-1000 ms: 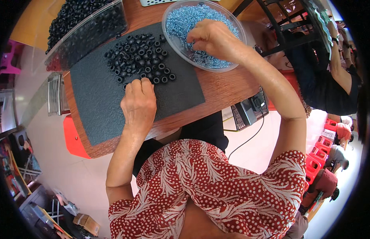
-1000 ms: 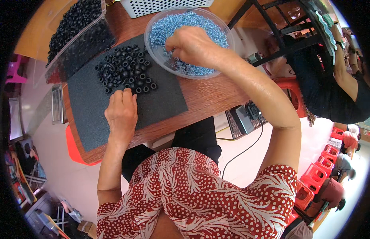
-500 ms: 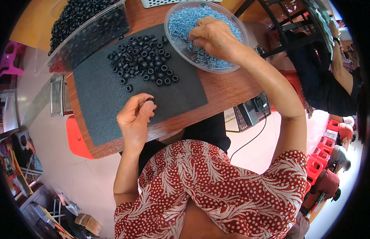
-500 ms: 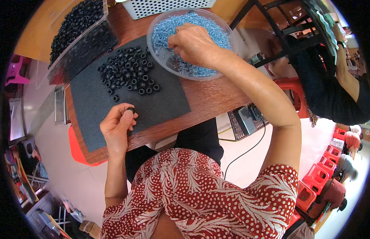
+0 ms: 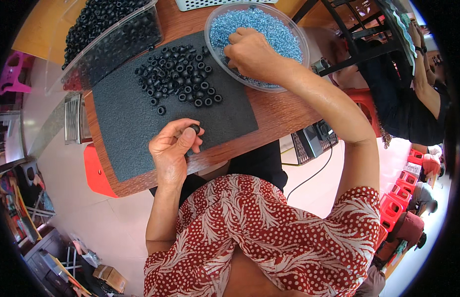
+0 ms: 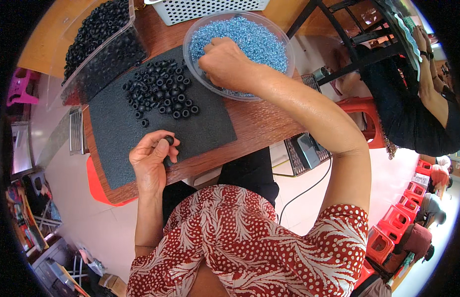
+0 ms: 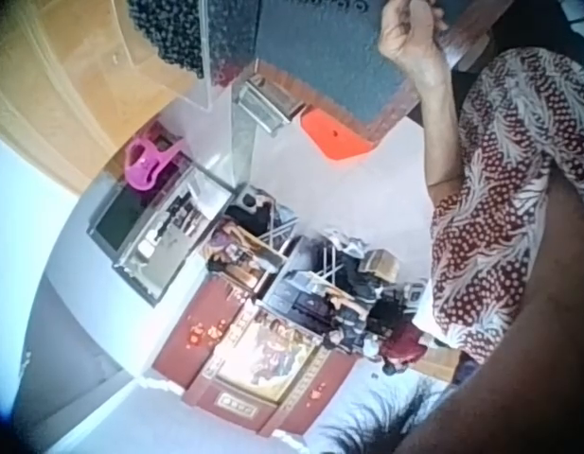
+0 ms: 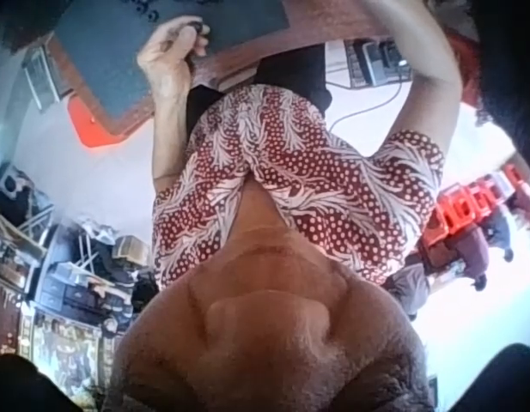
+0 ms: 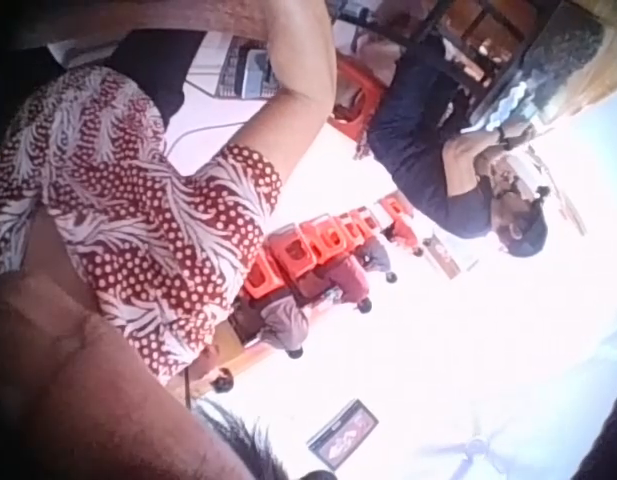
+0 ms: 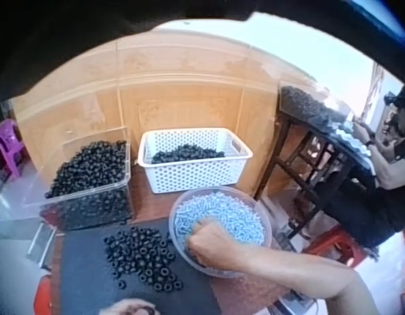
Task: The person assembles small black rubber rings by inserting blue beads into them by hand.
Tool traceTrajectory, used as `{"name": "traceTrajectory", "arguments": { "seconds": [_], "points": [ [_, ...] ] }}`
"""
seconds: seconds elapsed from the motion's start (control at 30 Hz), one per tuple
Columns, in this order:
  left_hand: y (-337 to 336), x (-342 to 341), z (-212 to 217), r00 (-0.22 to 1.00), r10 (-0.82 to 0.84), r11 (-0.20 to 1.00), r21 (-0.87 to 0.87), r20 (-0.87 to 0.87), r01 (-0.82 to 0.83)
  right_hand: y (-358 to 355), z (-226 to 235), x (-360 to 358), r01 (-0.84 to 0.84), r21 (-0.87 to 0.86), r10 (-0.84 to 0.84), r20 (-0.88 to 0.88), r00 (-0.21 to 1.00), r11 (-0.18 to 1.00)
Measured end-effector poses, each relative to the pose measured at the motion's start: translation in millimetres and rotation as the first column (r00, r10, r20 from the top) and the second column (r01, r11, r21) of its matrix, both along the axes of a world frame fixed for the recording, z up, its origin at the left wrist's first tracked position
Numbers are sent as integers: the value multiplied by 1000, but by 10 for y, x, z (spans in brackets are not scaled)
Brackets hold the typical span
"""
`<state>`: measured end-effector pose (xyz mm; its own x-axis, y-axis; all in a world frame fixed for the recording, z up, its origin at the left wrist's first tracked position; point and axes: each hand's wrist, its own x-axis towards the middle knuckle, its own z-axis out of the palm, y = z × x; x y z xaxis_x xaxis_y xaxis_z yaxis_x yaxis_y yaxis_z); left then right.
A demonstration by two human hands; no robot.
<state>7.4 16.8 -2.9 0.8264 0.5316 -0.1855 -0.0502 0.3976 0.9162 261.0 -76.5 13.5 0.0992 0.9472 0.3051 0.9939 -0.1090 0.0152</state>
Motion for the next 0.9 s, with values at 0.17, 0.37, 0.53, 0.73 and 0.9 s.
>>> {"name": "traceTrajectory", "arguments": {
  "seconds": [0.17,0.37,0.53,0.73,0.9],
  "points": [
    [-10,15,-13,1000,12,1000,-25,-1,-12,26,-38,43,-35,-22,36,67,997,999],
    [10,17,2,1000,12,997,-75,-17,-13,62,-38,15,-69,-41,75,173,982,997],
    [14,4,-33,1000,-3,996,-90,7,4,61,-36,12,-55,-77,69,196,978,996],
    [22,-9,-51,1000,2,993,-118,20,0,10,130,-16,129,-10,-127,-297,947,992],
    [27,18,-45,999,-2,985,-171,44,10,-88,169,34,191,-89,-195,-727,658,978]
  ]
}}
